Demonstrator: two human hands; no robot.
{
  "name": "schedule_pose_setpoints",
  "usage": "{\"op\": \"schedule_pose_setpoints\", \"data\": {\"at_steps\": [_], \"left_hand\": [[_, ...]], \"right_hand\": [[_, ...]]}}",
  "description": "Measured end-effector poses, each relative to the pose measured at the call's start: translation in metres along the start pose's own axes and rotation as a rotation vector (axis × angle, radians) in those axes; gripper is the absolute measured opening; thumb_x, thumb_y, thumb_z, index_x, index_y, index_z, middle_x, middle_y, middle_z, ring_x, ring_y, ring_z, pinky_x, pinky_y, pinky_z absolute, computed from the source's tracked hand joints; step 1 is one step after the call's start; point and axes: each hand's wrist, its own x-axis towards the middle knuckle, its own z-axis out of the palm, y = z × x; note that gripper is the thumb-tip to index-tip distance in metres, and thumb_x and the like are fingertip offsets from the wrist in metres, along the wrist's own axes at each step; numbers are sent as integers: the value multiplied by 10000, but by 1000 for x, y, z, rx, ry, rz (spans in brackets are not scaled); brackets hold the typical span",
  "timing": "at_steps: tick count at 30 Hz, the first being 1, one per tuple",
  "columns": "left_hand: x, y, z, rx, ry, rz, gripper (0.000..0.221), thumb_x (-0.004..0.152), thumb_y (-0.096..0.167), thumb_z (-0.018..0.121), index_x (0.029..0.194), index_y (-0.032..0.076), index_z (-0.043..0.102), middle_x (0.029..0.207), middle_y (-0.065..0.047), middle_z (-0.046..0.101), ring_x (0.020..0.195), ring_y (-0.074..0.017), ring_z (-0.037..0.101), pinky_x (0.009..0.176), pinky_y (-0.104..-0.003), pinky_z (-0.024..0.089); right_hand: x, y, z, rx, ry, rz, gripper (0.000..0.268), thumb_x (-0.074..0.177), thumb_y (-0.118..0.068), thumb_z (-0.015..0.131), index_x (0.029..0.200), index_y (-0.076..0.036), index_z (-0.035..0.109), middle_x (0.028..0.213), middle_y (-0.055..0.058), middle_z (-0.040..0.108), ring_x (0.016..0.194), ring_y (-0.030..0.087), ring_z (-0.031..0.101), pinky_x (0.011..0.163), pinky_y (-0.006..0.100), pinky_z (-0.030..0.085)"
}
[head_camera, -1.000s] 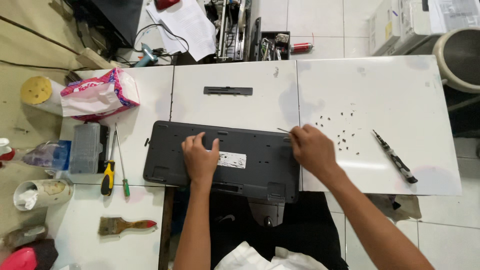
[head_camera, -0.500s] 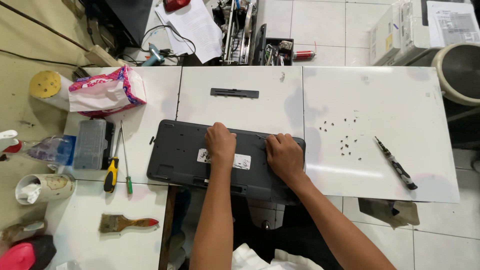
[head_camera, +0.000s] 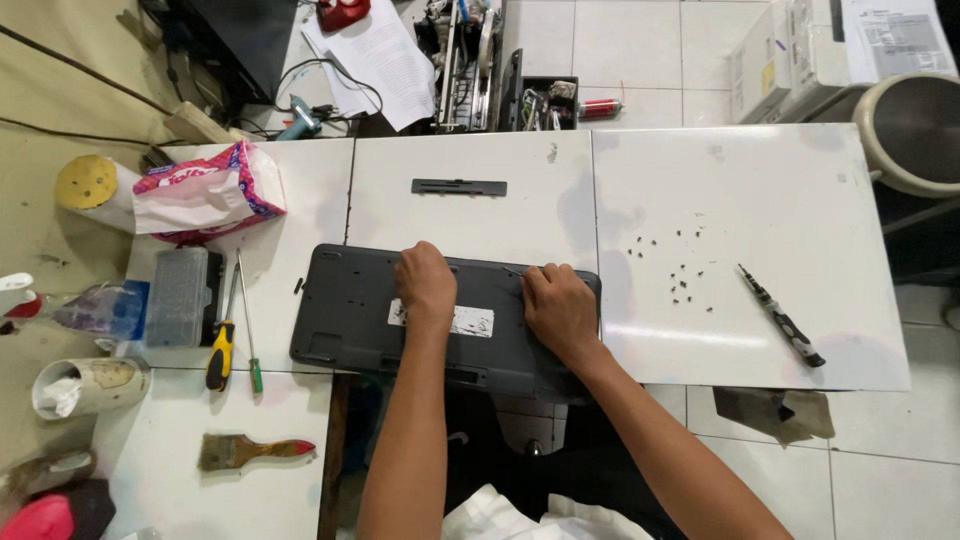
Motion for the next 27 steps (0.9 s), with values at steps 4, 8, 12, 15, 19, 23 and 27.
{"op": "schedule_pose_setpoints", "data": {"at_steps": [4, 8, 12, 15, 19, 23, 27], "left_hand": [[-3, 2, 4, 2, -1, 6, 76, 943, -43, 710, 918, -63, 778, 869, -280, 769, 863, -457, 787, 680, -513, 682], [-4, 9, 2, 14, 9, 19, 138, 965, -59, 667, 907, -81, 791, 857, -292, 770, 858, -461, 785, 676, -511, 689], [1, 5, 12, 61, 13, 9, 141, 957, -63, 667, 894, -65, 793, 834, -278, 768, 841, -441, 790, 657, -504, 697], [-3, 5, 17, 87, 8, 39, 140, 953, -54, 664, 885, -59, 786, 830, -272, 768, 857, -442, 791, 648, -501, 695], [-5, 11, 19, 129, 37, 47, 128, 947, -41, 702, 873, -61, 805, 802, -261, 766, 832, -415, 797, 644, -448, 697], [-10, 16, 13, 70, 28, 20, 137, 942, -85, 675, 860, -67, 783, 822, -282, 765, 836, -445, 790, 634, -486, 686], [6, 9, 25, 20, 46, -18, 123, 945, -82, 702, 878, -104, 802, 810, -299, 758, 818, -451, 786, 641, -481, 691]], "right_hand": [[-2, 1, 4, -45, 37, -37, 186, 1070, -286, 615, 959, -169, 708, 717, 9, 542, 658, 175, 534, 556, 296, 448], [1, 2, 5, 1, -1, 3, 210, 1082, -308, 594, 963, -176, 706, 740, 16, 568, 686, 194, 566, 584, 309, 477], [0, -1, 7, 8, -16, 13, 200, 1082, -298, 584, 969, -182, 702, 749, 12, 570, 692, 179, 568, 596, 292, 480], [-1, 1, 9, -24, 7, -21, 178, 1064, -291, 613, 957, -174, 693, 735, 25, 566, 696, 189, 583, 584, 303, 493], [0, 4, 12, -36, 9, -22, 190, 1066, -306, 604, 945, -178, 674, 734, 24, 550, 695, 194, 570, 586, 315, 489], [-1, 4, 15, -31, -16, -3, 196, 1081, -302, 582, 951, -190, 676, 734, -6, 542, 684, 161, 549, 587, 287, 474], [0, 1, 7, -21, -46, 21, 210, 1100, -309, 567, 981, -180, 683, 756, 5, 555, 693, 162, 546, 606, 283, 471]]}}
